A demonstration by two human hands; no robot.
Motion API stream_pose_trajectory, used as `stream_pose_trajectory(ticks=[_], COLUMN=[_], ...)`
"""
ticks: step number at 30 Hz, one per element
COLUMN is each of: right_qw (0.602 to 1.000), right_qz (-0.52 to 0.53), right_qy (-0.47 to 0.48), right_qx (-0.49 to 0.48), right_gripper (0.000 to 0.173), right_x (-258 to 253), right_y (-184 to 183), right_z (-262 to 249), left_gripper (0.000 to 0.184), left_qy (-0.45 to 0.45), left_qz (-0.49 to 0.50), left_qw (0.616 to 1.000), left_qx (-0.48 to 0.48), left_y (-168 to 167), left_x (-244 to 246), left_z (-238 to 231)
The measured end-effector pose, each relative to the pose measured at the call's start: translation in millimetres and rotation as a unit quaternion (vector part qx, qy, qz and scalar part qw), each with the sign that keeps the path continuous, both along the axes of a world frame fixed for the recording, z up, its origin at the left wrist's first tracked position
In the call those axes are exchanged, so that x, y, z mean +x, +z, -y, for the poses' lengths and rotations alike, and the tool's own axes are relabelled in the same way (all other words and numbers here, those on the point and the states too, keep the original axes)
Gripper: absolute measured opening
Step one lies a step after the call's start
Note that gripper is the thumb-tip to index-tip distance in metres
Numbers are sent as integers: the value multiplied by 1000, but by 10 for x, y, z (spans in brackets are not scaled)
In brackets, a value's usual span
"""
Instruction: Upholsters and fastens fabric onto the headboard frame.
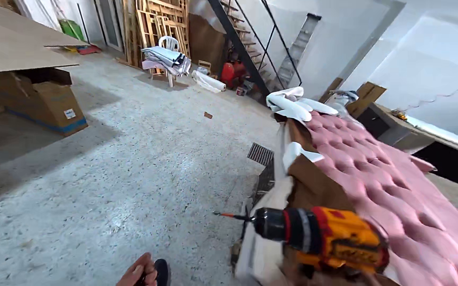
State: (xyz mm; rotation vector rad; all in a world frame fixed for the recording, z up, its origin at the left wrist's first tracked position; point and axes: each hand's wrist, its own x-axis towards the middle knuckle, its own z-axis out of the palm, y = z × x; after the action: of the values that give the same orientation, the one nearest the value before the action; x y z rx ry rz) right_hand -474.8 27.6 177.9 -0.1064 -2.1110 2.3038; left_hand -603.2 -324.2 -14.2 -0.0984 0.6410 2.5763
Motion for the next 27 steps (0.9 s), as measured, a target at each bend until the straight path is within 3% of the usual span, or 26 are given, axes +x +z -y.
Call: stream_pose_trajectory(ticks=[2, 5, 8, 10, 14, 19, 22, 27], right_qw=[999, 997, 995, 987, 956, 982, 941, 931], right_qz=[9, 12, 32, 65, 137, -1, 109, 46], right_qy=[-30, -75, -85, -141, -260, -182, -319, -357], right_qx=[-15, -29, -46, -36, 14, -43, 0, -58], right_gripper=[19, 23, 22, 19, 28, 27, 29, 26], right_x=[-680, -1629, -2587, -3340, -4763, -6145, -7371, -8439], right_y=[34, 39, 84, 254, 497, -489, 89, -61], right_z=[-92, -92, -27, 198, 520, -230, -333, -1260], left_gripper=[28, 26, 23, 21, 22, 22, 22, 20], left_qy=[0, 52, 84, 73, 34, -28, -68, -122], left_qz=[39, 102, 117, 125, 143, 166, 174, 178], left_qw=[996, 981, 983, 985, 988, 986, 982, 976], left_qx=[-83, -155, -111, -96, -50, 10, 25, 20], left_y=[78, 503, 839, 992, 999, 893, 987, 1174], left_x=[-672, -1682, -2801, -3516, -4863, -6595, -7685, -9090], left_z=[4, -231, -537, -805, -1423, -2192, -2789, -3891])
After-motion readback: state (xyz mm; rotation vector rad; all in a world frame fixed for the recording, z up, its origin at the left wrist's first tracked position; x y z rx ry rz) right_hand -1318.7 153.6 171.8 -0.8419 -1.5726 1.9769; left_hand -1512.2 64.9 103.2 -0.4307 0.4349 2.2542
